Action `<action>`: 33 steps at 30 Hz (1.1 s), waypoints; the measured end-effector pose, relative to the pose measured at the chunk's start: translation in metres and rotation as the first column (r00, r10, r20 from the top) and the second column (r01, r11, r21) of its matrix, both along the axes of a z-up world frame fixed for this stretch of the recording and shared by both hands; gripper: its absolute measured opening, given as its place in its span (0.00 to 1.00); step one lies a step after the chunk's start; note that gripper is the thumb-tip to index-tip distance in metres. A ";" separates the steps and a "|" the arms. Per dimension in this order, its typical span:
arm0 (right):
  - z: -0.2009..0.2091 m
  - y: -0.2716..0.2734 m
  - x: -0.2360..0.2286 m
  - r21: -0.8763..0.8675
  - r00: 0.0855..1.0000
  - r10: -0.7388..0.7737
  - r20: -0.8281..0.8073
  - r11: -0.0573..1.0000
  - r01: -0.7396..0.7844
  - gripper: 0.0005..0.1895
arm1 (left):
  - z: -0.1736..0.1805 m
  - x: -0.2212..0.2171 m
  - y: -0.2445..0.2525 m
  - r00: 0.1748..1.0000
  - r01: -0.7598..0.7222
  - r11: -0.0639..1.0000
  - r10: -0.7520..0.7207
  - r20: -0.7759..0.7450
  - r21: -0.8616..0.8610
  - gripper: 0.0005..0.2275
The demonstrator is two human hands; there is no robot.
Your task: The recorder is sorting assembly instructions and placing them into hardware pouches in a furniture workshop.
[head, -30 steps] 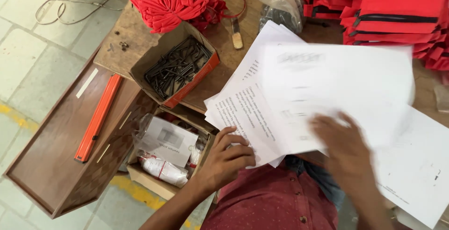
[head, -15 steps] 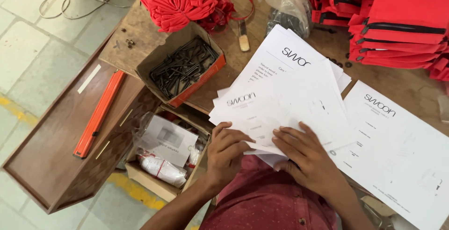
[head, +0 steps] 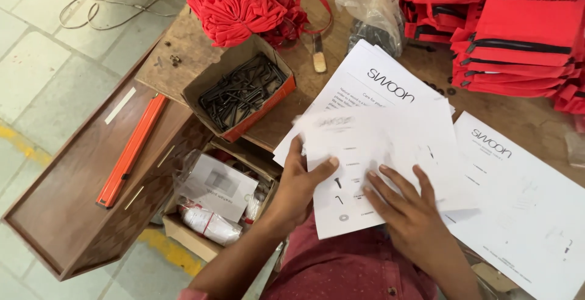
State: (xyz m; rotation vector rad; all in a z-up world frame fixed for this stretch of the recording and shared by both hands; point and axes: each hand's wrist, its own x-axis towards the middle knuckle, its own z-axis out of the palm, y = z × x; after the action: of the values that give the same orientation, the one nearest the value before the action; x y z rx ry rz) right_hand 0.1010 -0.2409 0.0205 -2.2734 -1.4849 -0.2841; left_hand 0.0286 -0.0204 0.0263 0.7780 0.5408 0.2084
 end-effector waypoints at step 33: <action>-0.037 -0.127 0.092 0.627 0.627 0.232 -0.744 0.568 0.533 0.26 | -0.028 0.070 -0.034 0.828 -0.267 0.565 -0.281 0.485 0.781 0.11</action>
State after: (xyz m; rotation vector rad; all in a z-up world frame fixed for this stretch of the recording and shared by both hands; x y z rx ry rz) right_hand 0.1931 -0.3682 -0.0168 -1.3945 -0.4464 0.0041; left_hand 0.0989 -0.0541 -0.0017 1.5885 -0.2076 0.7086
